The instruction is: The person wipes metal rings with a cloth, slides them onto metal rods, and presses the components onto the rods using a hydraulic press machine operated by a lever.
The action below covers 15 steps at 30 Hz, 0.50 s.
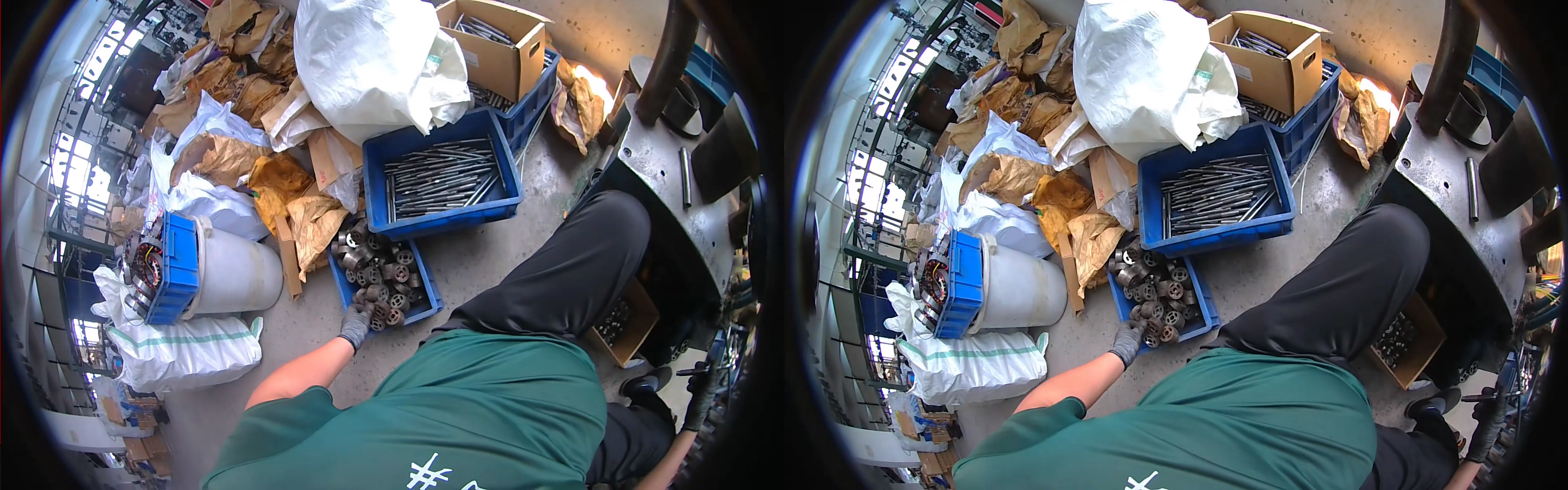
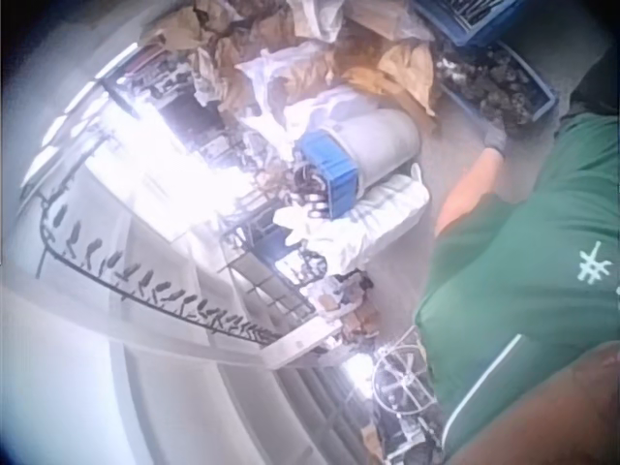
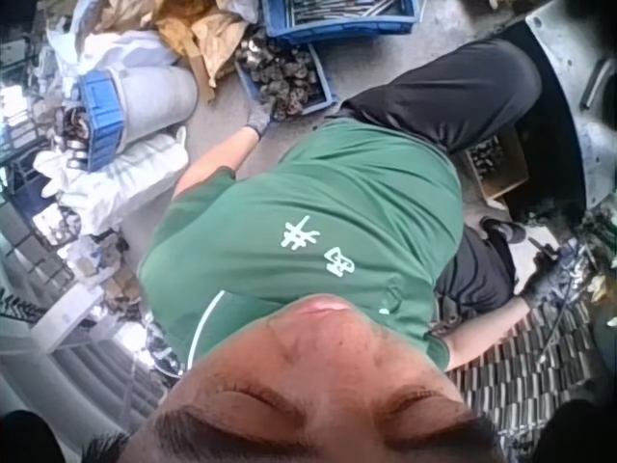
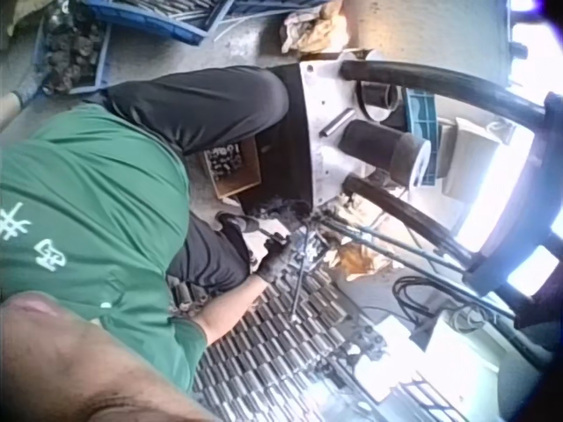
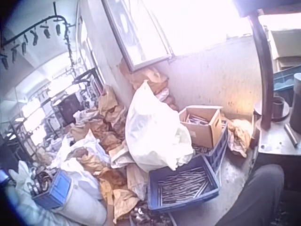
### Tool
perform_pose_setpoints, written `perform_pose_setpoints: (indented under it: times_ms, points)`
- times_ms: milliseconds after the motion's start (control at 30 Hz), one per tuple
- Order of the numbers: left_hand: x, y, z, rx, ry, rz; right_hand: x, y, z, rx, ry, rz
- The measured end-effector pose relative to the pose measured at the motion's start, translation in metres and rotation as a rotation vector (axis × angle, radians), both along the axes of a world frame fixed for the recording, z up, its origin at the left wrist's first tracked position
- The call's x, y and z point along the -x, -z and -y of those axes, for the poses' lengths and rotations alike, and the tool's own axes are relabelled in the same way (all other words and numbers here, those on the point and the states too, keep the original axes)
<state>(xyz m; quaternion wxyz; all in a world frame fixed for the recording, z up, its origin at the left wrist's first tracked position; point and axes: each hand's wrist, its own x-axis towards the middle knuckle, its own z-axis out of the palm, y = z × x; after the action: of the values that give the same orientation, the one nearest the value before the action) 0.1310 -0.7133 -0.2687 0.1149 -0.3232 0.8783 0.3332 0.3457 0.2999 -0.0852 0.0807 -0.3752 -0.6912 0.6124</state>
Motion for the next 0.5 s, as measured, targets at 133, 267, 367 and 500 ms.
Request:
perform_pose_setpoints:
  times_ms: [133,267,367,500]
  points:
    - [-0.022,0.02,-0.003,-0.02,-0.152,-0.036,0.01,-0.004,0.024,-0.18,-0.056,-0.012]
    - [-0.022,0.014,-0.018,-0.045,-0.207,-0.057,0.018,-0.015,0.041,-0.076,-0.018,-0.002]
    - [-0.012,0.007,-0.043,0.193,-0.241,-0.005,0.008,-0.018,0.029,-0.041,-0.043,-0.038]
    - [0.008,-0.033,-0.074,0.322,-0.168,0.071,-0.003,-0.011,0.018,-0.128,-0.121,-0.009]
